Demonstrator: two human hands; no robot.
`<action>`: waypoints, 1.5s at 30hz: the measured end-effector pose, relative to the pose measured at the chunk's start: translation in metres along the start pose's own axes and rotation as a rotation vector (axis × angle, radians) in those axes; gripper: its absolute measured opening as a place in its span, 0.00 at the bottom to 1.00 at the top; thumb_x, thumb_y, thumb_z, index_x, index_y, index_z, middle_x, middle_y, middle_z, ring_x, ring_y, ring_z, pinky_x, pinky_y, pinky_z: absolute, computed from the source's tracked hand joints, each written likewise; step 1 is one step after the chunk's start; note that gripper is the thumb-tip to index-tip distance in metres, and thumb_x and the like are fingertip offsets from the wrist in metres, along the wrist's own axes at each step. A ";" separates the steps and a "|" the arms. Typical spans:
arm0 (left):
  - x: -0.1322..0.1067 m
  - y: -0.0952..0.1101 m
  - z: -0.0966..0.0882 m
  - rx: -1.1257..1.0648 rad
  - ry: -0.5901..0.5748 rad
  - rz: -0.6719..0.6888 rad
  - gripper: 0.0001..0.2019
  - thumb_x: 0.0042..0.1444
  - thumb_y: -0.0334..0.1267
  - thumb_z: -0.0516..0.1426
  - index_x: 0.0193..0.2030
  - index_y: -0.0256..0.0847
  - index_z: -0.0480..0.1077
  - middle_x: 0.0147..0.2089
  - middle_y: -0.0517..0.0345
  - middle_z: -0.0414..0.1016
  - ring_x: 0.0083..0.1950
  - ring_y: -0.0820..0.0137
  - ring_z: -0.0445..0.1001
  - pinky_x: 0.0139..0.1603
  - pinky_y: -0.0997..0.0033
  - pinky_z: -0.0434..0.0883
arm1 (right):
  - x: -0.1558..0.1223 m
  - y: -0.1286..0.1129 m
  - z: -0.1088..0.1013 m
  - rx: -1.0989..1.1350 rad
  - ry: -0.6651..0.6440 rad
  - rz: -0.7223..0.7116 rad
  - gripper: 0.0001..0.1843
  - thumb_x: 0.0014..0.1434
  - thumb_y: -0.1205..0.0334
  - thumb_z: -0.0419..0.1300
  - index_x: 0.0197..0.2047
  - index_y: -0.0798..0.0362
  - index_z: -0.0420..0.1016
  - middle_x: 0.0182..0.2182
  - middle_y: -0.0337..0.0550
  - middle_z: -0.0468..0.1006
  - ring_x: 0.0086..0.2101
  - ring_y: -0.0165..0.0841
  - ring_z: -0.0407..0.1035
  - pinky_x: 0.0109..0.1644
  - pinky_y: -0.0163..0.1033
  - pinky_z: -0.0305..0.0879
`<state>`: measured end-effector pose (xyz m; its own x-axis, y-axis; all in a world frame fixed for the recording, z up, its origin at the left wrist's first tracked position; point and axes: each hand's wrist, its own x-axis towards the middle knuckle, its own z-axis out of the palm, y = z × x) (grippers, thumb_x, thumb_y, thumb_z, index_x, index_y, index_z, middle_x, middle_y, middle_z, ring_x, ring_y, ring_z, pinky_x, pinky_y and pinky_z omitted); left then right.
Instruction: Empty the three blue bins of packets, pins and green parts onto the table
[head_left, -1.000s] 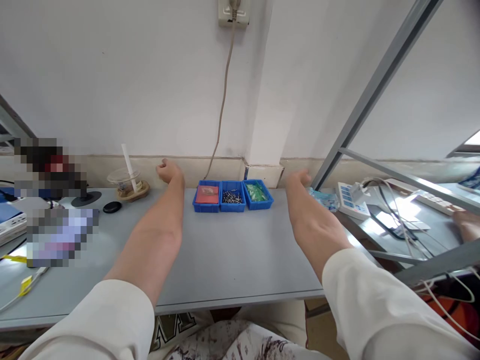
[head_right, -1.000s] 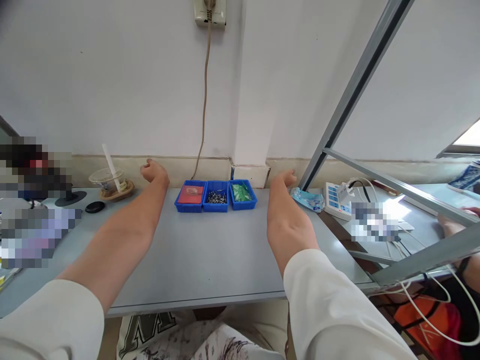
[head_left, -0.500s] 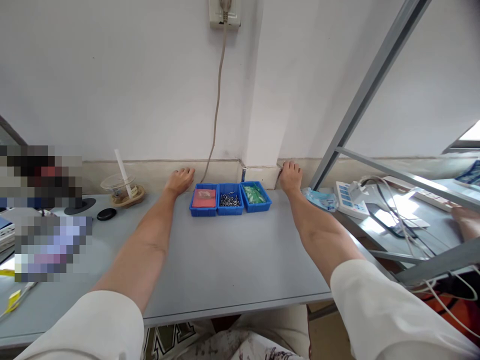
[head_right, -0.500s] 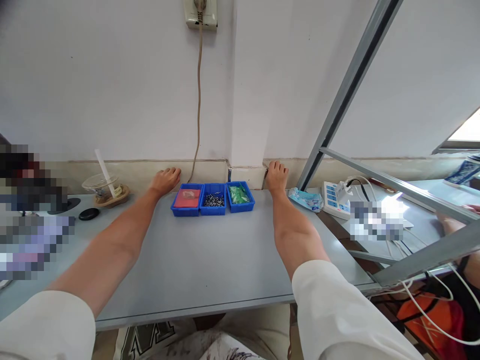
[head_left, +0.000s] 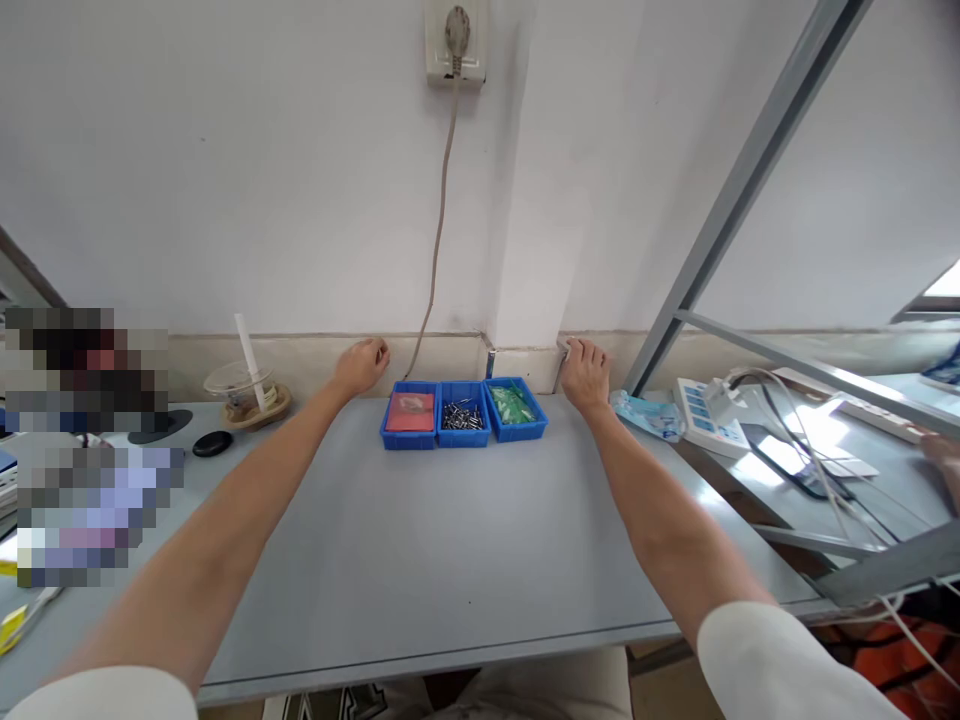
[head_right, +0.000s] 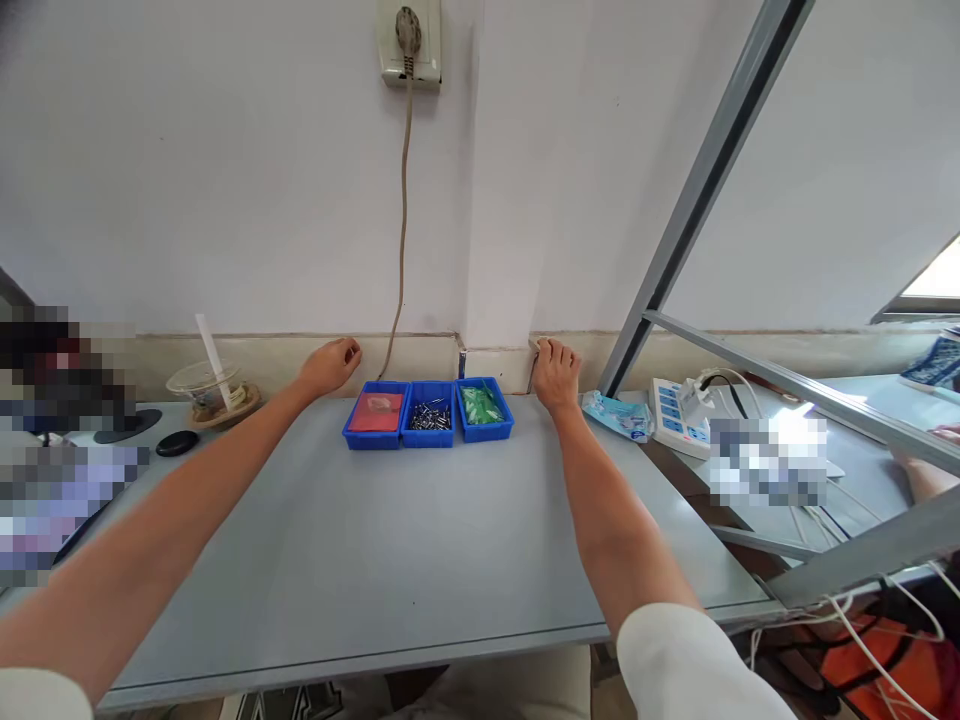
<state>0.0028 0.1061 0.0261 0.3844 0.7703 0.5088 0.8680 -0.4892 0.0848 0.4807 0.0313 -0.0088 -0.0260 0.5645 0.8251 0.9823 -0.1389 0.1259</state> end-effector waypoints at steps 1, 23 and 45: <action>-0.002 0.006 -0.005 -0.024 0.014 -0.015 0.20 0.72 0.42 0.43 0.48 0.36 0.73 0.45 0.40 0.79 0.46 0.54 0.76 0.48 0.57 0.70 | -0.004 -0.001 0.001 0.010 0.011 0.003 0.21 0.71 0.68 0.48 0.64 0.60 0.67 0.57 0.63 0.72 0.51 0.50 0.63 0.56 0.52 0.52; -0.080 0.103 -0.026 -0.093 -0.260 0.089 0.30 0.72 0.64 0.41 0.59 0.44 0.70 0.62 0.43 0.74 0.62 0.49 0.70 0.61 0.50 0.63 | -0.030 -0.042 -0.048 0.453 -0.175 0.122 0.18 0.70 0.56 0.50 0.28 0.49 0.67 0.22 0.43 0.74 0.25 0.38 0.66 0.31 0.39 0.52; -0.061 0.097 -0.008 0.008 -0.311 0.090 0.24 0.75 0.48 0.39 0.46 0.41 0.73 0.49 0.41 0.82 0.53 0.49 0.78 0.61 0.41 0.58 | -0.092 -0.120 -0.133 0.756 -0.362 -0.361 0.14 0.76 0.59 0.49 0.42 0.48 0.74 0.28 0.40 0.81 0.27 0.34 0.73 0.32 0.39 0.60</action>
<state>0.0608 0.0082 0.0098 0.5363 0.8128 0.2275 0.8281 -0.5588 0.0442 0.3409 -0.1127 -0.0264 -0.4210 0.7088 0.5660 0.7889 0.5941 -0.1573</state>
